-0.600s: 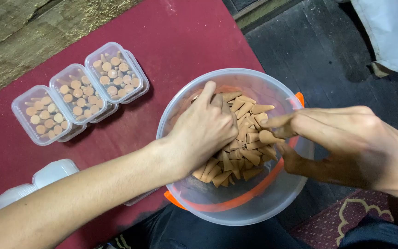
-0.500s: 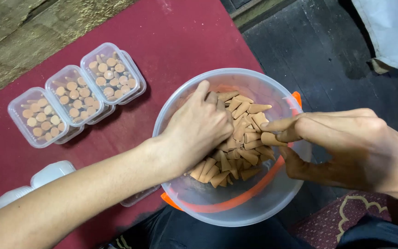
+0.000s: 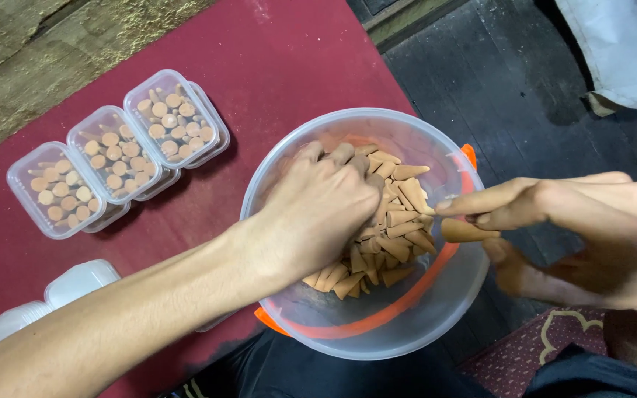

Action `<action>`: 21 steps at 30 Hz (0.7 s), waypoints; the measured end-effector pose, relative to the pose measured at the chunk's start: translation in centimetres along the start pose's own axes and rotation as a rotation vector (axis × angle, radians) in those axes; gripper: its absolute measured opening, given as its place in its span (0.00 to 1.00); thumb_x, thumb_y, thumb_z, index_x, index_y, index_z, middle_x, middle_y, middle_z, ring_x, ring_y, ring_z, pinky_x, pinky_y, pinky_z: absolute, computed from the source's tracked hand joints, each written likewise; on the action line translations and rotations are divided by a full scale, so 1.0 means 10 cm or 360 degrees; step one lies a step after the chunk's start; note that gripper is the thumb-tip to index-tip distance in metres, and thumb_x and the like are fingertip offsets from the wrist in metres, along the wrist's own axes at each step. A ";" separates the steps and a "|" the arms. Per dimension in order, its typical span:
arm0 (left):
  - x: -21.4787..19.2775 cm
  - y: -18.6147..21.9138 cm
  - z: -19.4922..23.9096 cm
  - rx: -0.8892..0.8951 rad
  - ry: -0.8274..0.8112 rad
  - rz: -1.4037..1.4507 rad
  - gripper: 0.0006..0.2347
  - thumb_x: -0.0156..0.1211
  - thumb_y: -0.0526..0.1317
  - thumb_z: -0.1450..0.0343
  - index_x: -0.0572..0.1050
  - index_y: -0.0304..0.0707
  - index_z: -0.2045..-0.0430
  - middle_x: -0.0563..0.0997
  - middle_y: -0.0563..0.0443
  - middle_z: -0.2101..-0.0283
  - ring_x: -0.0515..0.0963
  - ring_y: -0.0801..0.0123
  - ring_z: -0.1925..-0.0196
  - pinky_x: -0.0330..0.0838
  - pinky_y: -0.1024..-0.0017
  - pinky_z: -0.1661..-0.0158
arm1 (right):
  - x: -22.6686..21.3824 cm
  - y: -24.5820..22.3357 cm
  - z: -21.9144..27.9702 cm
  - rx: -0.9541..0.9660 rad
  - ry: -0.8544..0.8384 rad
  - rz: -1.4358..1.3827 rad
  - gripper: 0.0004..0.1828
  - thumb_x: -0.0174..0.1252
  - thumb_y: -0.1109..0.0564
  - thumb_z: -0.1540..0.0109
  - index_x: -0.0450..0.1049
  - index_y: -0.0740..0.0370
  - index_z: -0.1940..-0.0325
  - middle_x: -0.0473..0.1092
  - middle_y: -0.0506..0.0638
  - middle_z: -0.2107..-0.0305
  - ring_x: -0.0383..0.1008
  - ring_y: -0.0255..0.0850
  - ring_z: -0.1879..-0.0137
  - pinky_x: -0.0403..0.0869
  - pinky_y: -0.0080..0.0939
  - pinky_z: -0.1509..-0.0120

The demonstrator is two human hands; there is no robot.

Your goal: The person sorts small, cone-shaped clay pieces from a large transparent bucket into smaller rectangular plastic containers. They pick up the pieces by hand and place them into the containers, occasionally adjusting the arrangement inside.

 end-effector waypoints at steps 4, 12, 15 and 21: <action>0.07 0.08 -0.24 -0.0075 -0.0048 0.0018 0.10 0.65 0.26 0.43 0.80 0.42 0.73 0.82 0.44 0.68 0.79 0.50 0.58 0.74 0.47 0.59 | -0.11 0.17 0.10 -0.0100 -0.0138 -0.0041 0.07 0.58 0.58 0.42 0.72 0.64 0.64 0.84 0.50 0.64 0.90 0.38 0.54 0.89 0.32 0.55; 0.25 0.13 -0.40 -0.0118 -0.0128 0.0181 0.10 0.60 0.25 0.37 0.79 0.46 0.76 0.81 0.53 0.71 0.80 0.52 0.64 0.73 0.51 0.68 | 0.02 0.28 0.17 -0.0219 0.0222 0.0042 0.04 0.56 0.68 0.40 0.73 0.73 0.69 0.78 0.56 0.75 0.85 0.43 0.67 0.82 0.32 0.65; 0.15 0.15 -0.28 -0.0153 -0.0063 0.0230 0.11 0.63 0.24 0.43 0.77 0.44 0.75 0.81 0.49 0.74 0.79 0.48 0.61 0.73 0.49 0.68 | 0.04 0.31 0.19 -0.0150 0.0276 0.0043 0.02 0.53 0.70 0.38 0.71 0.75 0.65 0.78 0.61 0.71 0.84 0.45 0.65 0.77 0.30 0.65; -0.17 0.17 0.17 -0.0111 0.0256 0.0425 0.05 0.47 0.33 0.30 0.71 0.33 0.70 0.72 0.42 0.85 0.73 0.39 0.84 0.62 0.47 0.86 | 0.08 0.28 0.22 0.0021 0.0379 -0.0152 0.04 0.46 0.72 0.32 0.64 0.81 0.58 0.71 0.68 0.69 0.84 0.50 0.66 0.82 0.37 0.63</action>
Point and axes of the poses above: each hand's wrist, its own z-axis away from the middle knuckle, its own x-axis out of the palm, y = z × x, the point moved 1 cm from there along -z, towards the middle knuckle
